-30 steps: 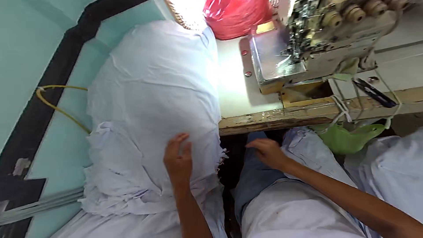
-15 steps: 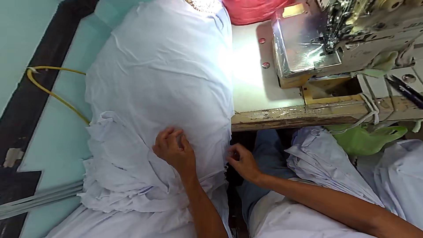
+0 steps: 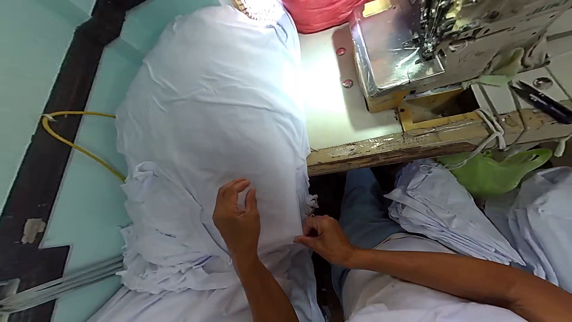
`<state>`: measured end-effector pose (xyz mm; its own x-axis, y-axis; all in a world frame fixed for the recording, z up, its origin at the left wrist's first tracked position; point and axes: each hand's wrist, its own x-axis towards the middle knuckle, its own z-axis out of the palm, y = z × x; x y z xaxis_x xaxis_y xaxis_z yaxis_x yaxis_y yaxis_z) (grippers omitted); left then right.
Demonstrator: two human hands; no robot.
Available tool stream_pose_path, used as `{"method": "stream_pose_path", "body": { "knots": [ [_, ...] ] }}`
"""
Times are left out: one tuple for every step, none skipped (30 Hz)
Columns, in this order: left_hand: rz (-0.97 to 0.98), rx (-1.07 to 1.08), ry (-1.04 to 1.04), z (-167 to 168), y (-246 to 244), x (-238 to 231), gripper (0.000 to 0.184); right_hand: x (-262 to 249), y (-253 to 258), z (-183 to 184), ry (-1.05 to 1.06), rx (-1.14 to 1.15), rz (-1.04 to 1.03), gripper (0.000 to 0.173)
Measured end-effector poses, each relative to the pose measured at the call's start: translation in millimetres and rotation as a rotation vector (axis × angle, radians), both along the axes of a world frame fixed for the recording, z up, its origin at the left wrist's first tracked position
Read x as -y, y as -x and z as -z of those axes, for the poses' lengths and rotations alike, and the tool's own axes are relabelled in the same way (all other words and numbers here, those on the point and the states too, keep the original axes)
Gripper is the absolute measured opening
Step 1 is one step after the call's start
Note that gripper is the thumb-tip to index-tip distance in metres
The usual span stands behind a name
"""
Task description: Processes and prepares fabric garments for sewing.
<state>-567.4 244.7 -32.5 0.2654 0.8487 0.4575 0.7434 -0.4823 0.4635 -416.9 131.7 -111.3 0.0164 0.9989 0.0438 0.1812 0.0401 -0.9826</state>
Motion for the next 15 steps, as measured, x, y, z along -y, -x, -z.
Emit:
{"method": "stream_pose_path", "body": {
  "knots": [
    [0.032, -0.027, 0.01, -5, -7, 3, 0.022, 3, 2, -3, -0.127, 0.011, 0.015, 0.024],
    [0.062, -0.08, 0.049, -12, -15, 6, 0.026, 4, 4, -8, -0.227, 0.002, 0.013, 0.019],
    [0.091, -0.157, 0.103, -19, -24, 9, 0.032, 4, 6, -14, -0.294, -0.022, -0.005, 0.016],
    [0.111, -0.246, 0.16, -25, -33, 11, 0.039, 3, 8, -19, -0.343, -0.041, -0.025, 0.014],
    [0.12, -0.34, 0.212, -30, -42, 13, 0.045, 2, 10, -24, -0.383, -0.052, -0.037, 0.013],
    [0.114, -0.432, 0.248, -32, -49, 13, 0.048, 2, 12, -27, -0.411, -0.055, -0.042, 0.013],
    [0.089, -0.51, 0.28, -35, -56, 14, 0.043, 2, 13, -29, -0.419, -0.059, -0.063, 0.013],
    [0.051, -0.575, 0.298, -36, -61, 13, 0.032, 3, 12, -30, -0.41, -0.075, -0.101, 0.014],
    [0.01, -0.615, 0.282, -35, -62, 12, 0.021, 2, 10, -31, -0.387, -0.098, -0.147, 0.015],
    [-0.022, -0.615, 0.234, -34, -60, 9, 0.014, 0, 8, -31, -0.358, -0.12, -0.186, 0.016],
    [-0.043, -0.581, 0.174, -34, -56, 7, 0.014, -5, 4, -32, -0.33, -0.124, -0.203, 0.018],
    [-0.058, -0.528, 0.108, -37, -50, 5, 0.016, -13, 0, -35, -0.304, -0.11, -0.176, 0.022],
    [-0.077, -0.466, 0.034, -41, -45, 3, 0.019, -26, -4, -38, -0.272, -0.073, -0.115, 0.024],
    [-0.099, -0.398, -0.038, -47, -42, 3, 0.021, -42, -8, -41, -0.238, -0.02, -0.039, 0.026],
    [-0.121, -0.335, -0.106, -52, -40, 3, 0.023, -61, -11, -42, -0.225, 0.031, 0.054, 0.027]
  ]
}}
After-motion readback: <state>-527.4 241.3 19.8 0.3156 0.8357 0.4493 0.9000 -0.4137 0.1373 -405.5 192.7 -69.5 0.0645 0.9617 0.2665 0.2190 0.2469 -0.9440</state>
